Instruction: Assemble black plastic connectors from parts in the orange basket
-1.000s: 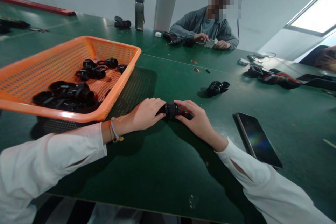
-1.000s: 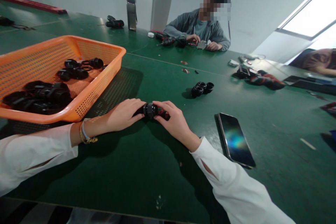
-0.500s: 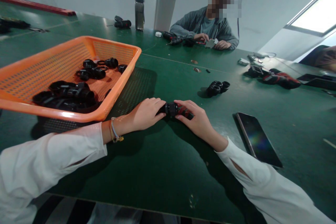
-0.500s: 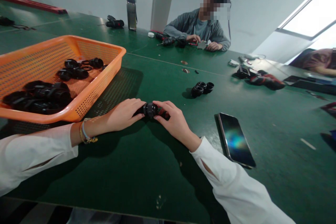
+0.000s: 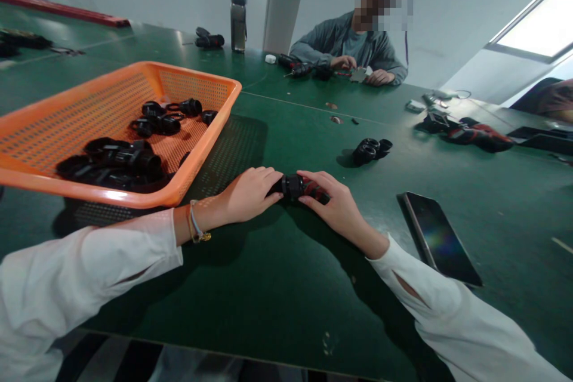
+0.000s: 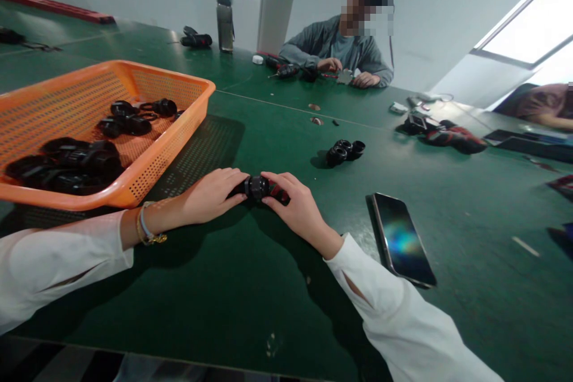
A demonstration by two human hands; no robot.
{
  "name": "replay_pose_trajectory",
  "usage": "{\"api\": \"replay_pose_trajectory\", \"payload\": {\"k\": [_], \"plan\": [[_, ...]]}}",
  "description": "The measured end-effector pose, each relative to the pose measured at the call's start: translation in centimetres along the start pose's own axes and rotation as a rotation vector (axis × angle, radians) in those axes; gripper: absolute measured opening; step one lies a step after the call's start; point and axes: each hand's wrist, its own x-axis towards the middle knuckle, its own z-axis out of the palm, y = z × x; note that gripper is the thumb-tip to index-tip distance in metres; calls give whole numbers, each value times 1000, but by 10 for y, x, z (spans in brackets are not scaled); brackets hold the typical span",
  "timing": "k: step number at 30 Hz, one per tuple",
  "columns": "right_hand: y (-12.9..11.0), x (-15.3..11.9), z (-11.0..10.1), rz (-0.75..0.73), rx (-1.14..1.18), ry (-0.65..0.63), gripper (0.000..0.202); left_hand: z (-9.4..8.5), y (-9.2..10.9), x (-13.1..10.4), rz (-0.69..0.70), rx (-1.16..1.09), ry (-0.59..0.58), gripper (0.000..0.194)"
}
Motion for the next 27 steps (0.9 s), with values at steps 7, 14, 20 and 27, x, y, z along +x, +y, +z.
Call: {"api": "replay_pose_trajectory", "payload": {"k": [7, 14, 20, 27], "plan": [[1, 0, 0, -7, 2, -7, 39, 2, -1, 0, 11, -1, 20, 24], [1, 0, 0, -5, -15, -13, 38, 2, -1, 0, 17, -1, 26, 24], [0, 0, 0, 3, -2, -11, 38, -1, 0, 0, 4, 1, 7, 23], [1, 0, 0, 2, 10, -10, 38, 2, -1, 0, 13, 6, 19, 24]]}}
